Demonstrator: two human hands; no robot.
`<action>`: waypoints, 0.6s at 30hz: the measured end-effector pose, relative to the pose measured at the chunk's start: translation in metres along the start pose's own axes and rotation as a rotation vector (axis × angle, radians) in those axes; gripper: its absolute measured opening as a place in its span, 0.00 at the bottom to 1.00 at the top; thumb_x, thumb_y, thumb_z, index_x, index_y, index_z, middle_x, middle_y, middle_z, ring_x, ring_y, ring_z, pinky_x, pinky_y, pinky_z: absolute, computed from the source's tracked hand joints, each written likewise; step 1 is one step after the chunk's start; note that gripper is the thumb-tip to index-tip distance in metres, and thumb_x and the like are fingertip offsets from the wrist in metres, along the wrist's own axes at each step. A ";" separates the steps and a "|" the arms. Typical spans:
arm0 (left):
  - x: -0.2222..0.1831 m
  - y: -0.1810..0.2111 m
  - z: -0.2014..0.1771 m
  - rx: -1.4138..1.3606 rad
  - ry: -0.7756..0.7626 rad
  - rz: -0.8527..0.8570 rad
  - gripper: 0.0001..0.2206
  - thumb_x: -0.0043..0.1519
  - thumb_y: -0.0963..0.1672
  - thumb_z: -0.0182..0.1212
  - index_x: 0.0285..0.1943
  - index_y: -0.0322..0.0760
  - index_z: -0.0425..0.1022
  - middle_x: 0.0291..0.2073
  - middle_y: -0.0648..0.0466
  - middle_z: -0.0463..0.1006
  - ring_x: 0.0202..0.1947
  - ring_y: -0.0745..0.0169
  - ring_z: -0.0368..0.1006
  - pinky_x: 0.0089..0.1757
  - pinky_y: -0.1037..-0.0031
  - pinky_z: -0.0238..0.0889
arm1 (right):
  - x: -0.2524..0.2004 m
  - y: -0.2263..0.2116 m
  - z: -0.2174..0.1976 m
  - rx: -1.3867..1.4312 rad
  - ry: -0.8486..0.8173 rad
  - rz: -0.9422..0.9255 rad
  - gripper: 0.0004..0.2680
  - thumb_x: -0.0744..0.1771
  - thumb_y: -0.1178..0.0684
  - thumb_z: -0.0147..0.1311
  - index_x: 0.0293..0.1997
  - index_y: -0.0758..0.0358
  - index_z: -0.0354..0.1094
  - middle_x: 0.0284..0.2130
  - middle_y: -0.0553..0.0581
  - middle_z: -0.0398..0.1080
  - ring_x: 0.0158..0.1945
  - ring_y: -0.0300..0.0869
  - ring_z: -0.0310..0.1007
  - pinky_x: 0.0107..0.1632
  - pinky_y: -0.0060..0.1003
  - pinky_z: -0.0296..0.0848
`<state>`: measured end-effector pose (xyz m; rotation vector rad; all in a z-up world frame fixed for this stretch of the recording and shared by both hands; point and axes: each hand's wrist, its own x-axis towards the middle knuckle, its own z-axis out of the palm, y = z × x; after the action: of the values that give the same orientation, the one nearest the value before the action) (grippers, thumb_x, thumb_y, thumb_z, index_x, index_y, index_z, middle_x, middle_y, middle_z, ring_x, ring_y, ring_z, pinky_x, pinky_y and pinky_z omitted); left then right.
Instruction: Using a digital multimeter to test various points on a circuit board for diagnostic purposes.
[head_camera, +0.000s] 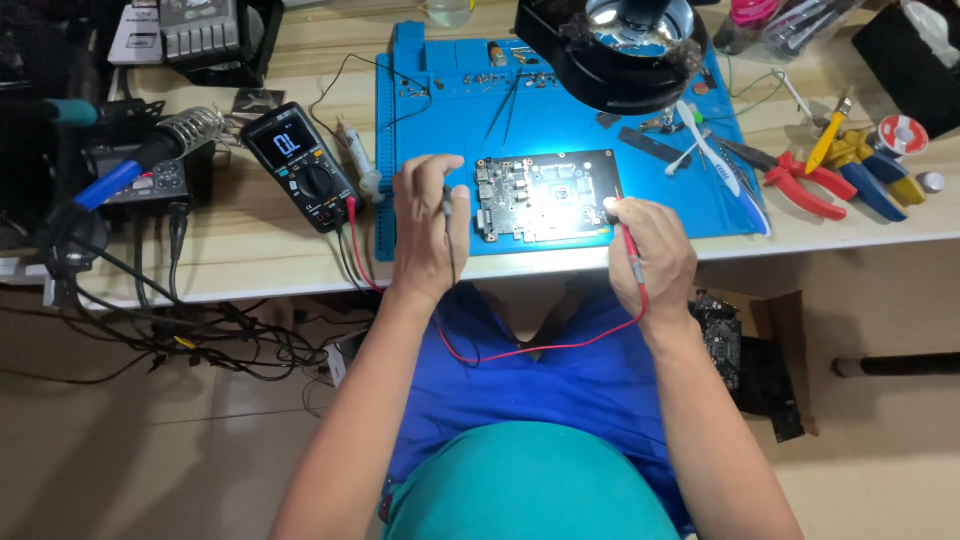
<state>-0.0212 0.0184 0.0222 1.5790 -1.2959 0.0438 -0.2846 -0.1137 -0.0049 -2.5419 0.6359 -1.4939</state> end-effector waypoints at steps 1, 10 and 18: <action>0.001 -0.005 0.002 -0.001 -0.001 0.002 0.13 0.75 0.47 0.46 0.65 0.44 0.69 0.50 0.53 0.68 0.52 0.46 0.67 0.59 0.53 0.62 | 0.002 -0.002 -0.002 -0.002 0.001 0.001 0.07 0.72 0.64 0.56 0.52 0.66 0.81 0.44 0.62 0.80 0.52 0.60 0.81 0.58 0.51 0.79; 0.002 -0.023 0.006 -0.195 0.000 0.024 0.05 0.78 0.44 0.49 0.54 0.40 0.68 0.48 0.50 0.66 0.49 0.39 0.72 0.56 0.57 0.68 | 0.007 -0.011 -0.011 0.269 0.022 0.207 0.08 0.75 0.60 0.56 0.59 0.69 0.79 0.45 0.64 0.82 0.52 0.58 0.82 0.58 0.52 0.79; 0.000 -0.016 0.003 -0.216 -0.034 -0.212 0.08 0.74 0.49 0.64 0.56 0.46 0.80 0.46 0.50 0.88 0.46 0.44 0.85 0.49 0.56 0.77 | -0.007 0.017 -0.006 0.441 0.047 0.242 0.08 0.74 0.57 0.60 0.57 0.70 0.80 0.42 0.66 0.81 0.51 0.53 0.83 0.58 0.44 0.78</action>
<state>-0.0110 0.0143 0.0098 1.5262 -1.1131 -0.2488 -0.2974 -0.1255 -0.0124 -2.0294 0.5262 -1.4254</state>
